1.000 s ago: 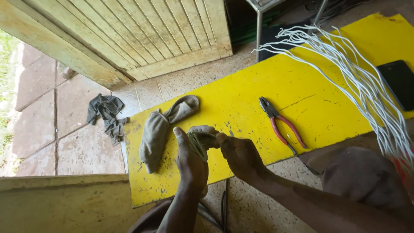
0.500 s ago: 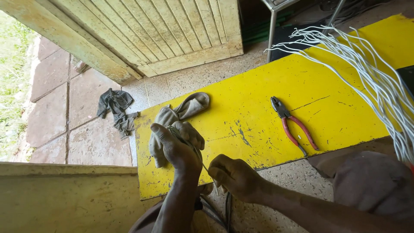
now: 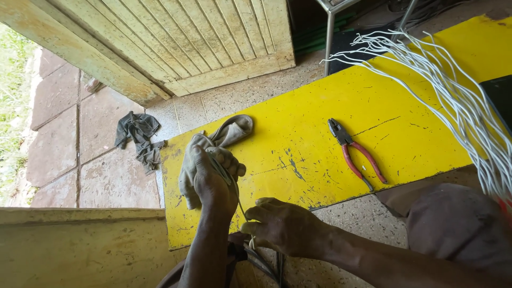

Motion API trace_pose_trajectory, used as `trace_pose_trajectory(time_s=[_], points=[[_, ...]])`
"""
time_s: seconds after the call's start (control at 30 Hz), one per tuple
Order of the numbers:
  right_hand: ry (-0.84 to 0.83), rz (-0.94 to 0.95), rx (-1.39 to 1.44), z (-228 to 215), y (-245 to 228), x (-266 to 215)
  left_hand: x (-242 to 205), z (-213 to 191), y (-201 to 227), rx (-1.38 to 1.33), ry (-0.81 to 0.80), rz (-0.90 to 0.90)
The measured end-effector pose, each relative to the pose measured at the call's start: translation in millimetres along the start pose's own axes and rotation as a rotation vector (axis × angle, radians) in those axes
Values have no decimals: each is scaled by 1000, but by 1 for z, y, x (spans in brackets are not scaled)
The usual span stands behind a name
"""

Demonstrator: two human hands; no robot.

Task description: The person uses pliers to cut a wire attached to a red bucket, then places the bucket aside. They pick up a bundle of white wires and a pair of pliers, then repeatedly bend individual wires into U-shapes by hand on a yellow table.

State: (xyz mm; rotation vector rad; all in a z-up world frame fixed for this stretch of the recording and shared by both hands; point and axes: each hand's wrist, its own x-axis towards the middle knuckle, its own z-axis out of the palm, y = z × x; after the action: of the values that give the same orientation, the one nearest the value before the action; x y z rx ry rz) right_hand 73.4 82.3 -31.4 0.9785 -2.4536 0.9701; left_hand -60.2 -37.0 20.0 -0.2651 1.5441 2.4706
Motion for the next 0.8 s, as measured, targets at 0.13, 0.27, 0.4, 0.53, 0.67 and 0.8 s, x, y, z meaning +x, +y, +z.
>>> trace_pose_trajectory(time_s=[0.13,0.27,0.4,0.53,0.67,0.8], points=[[169,-40,-8,0,-2,0,3,-4,2,24,-33,-11],[127,-66,0,-9,-8,2,0,5,10,-8,45,-25],[203,-91,-13,-12,-14,4,3,0,2,43,-36,-19],[262,-61,98,-5,-13,-2,3,-2,-7,99,-53,27],[254,-30,120,-5,-15,-5,3,-4,-15,91,-105,37],[343,-87,171,-22,-14,1,-11,0,-29,327,-156,38]])
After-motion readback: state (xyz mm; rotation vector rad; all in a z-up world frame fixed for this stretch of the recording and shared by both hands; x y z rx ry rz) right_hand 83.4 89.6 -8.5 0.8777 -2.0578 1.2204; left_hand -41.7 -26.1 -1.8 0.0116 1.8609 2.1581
